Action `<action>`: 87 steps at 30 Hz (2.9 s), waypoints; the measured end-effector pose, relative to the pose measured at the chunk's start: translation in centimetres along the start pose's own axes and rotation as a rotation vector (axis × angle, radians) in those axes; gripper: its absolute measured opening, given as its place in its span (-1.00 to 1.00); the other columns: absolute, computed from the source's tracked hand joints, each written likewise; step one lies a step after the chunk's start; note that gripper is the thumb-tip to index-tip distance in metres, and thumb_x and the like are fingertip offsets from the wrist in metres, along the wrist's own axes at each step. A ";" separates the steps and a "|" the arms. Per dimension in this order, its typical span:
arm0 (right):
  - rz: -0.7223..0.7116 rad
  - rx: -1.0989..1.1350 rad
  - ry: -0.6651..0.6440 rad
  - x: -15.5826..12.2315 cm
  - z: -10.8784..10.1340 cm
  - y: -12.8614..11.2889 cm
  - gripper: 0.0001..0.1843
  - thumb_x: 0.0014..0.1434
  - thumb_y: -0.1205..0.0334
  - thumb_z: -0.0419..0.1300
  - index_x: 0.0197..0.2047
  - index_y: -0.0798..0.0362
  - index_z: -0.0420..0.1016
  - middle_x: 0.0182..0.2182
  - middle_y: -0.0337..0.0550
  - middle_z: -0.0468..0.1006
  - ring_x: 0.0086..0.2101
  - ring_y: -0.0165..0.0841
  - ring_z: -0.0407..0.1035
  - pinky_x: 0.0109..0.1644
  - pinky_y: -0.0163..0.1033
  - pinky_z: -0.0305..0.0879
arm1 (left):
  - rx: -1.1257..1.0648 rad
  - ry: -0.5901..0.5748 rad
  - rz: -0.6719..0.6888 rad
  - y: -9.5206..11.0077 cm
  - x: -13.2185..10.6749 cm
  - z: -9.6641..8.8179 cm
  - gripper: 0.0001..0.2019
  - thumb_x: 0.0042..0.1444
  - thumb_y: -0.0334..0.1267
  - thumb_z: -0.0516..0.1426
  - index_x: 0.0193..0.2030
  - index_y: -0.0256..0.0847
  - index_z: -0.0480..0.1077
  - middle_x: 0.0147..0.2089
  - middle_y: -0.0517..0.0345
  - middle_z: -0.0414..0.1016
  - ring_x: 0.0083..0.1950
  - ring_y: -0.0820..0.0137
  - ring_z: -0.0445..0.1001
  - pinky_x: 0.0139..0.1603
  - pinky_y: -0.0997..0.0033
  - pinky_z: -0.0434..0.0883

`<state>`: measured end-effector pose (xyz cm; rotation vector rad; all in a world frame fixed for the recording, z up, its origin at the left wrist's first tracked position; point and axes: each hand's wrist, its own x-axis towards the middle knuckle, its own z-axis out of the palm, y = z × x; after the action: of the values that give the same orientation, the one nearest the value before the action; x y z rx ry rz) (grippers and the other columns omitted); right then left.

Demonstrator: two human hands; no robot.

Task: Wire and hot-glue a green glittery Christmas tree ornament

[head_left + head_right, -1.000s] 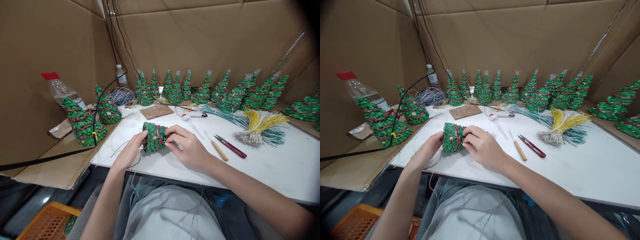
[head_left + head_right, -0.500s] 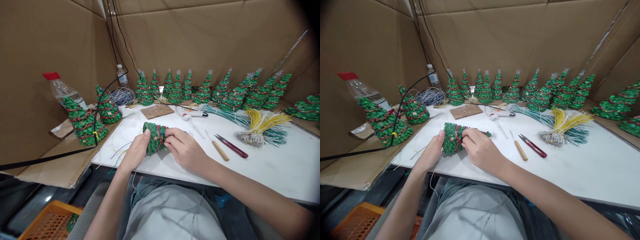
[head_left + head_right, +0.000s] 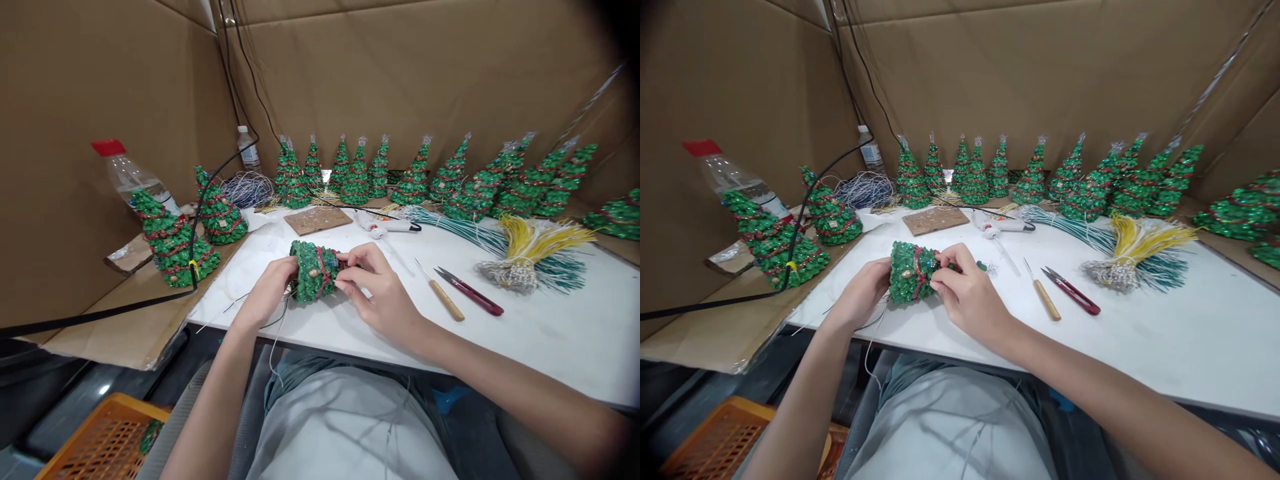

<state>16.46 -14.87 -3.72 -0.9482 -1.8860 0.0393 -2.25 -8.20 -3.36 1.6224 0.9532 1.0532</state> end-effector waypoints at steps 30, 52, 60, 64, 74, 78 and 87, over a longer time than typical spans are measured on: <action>-0.029 0.132 -0.362 2.8 -2.0 3.3 -0.52 0.27 0.08 0.00 0.23 -0.01 0.18 0.14 0.02 0.26 0.14 -0.15 0.17 0.22 0.04 0.11 | 0.425 -0.197 0.115 1.7 -0.1 -1.3 -0.80 -0.03 -0.30 0.08 -0.59 -0.32 0.41 -0.58 0.20 0.33 -0.48 0.48 0.24 -0.48 0.54 0.17; 0.057 0.172 -0.322 1.5 0.0 3.9 -0.48 0.27 -0.06 -0.04 0.22 -0.02 0.14 0.06 -0.01 0.34 0.05 -0.16 0.24 0.13 0.03 0.16 | 0.710 0.435 0.254 2.6 -0.3 -2.0 -0.74 -0.02 -0.20 0.17 -0.60 -0.19 0.20 -0.66 0.29 0.06 -0.56 0.48 -0.01 -0.48 0.42 -0.12; 0.061 0.164 -0.322 1.5 0.0 3.4 -0.48 0.27 -0.04 -0.02 0.22 0.01 0.14 0.06 0.01 0.34 0.06 -0.17 0.22 0.13 0.01 0.15 | -0.279 0.341 -0.091 1.8 0.0 0.6 -0.45 0.09 0.23 -0.01 -0.65 -0.21 0.21 -0.74 0.36 -0.07 -0.71 0.57 -0.15 -0.64 0.48 -0.21; 0.052 0.169 -0.337 1.5 -0.1 3.1 -0.46 0.27 -0.05 -0.01 0.22 0.03 0.13 0.06 0.02 0.33 0.05 -0.17 0.22 0.12 -0.03 0.15 | -0.489 0.406 -0.182 2.3 0.0 2.0 -0.41 0.11 0.27 -0.07 -0.66 -0.21 0.17 -0.76 0.36 -0.07 -0.75 0.59 -0.15 -0.69 0.50 -0.20; 0.038 0.119 -0.343 1.5 0.1 3.2 -0.45 0.27 -0.08 -0.03 0.23 0.02 0.13 0.06 0.03 0.33 0.04 -0.16 0.24 0.09 -0.01 0.16 | -0.638 0.486 -0.205 2.4 0.2 2.5 -0.37 0.27 0.09 -0.18 -0.76 -0.23 -0.03 -0.76 0.29 -0.02 -0.73 0.58 -0.04 -0.67 0.50 -0.05; 0.050 0.115 -0.333 1.6 0.2 3.1 -0.45 0.26 -0.09 -0.02 0.21 0.02 0.15 0.04 0.02 0.35 0.02 -0.17 0.25 0.08 -0.02 0.17 | -0.673 0.464 -0.221 2.3 0.3 2.4 -0.38 0.33 -0.03 -0.24 -0.77 -0.23 -0.08 -0.77 0.29 -0.11 -0.73 0.58 -0.10 -0.67 0.50 -0.07; 0.061 0.095 -0.331 1.5 0.3 3.2 -0.44 0.24 -0.11 0.00 0.20 0.02 0.15 0.05 0.02 0.35 0.02 -0.15 0.26 0.08 0.00 0.19 | -0.723 0.497 -0.213 2.1 0.3 2.4 -0.41 0.32 -0.01 -0.21 -0.73 -0.22 -0.14 -0.76 0.32 -0.16 -0.72 0.58 -0.17 -0.67 0.50 -0.11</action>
<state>17.76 -11.59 -4.04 -0.9791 -2.1349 0.3380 0.36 -9.09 -1.75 0.6650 0.8828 1.4649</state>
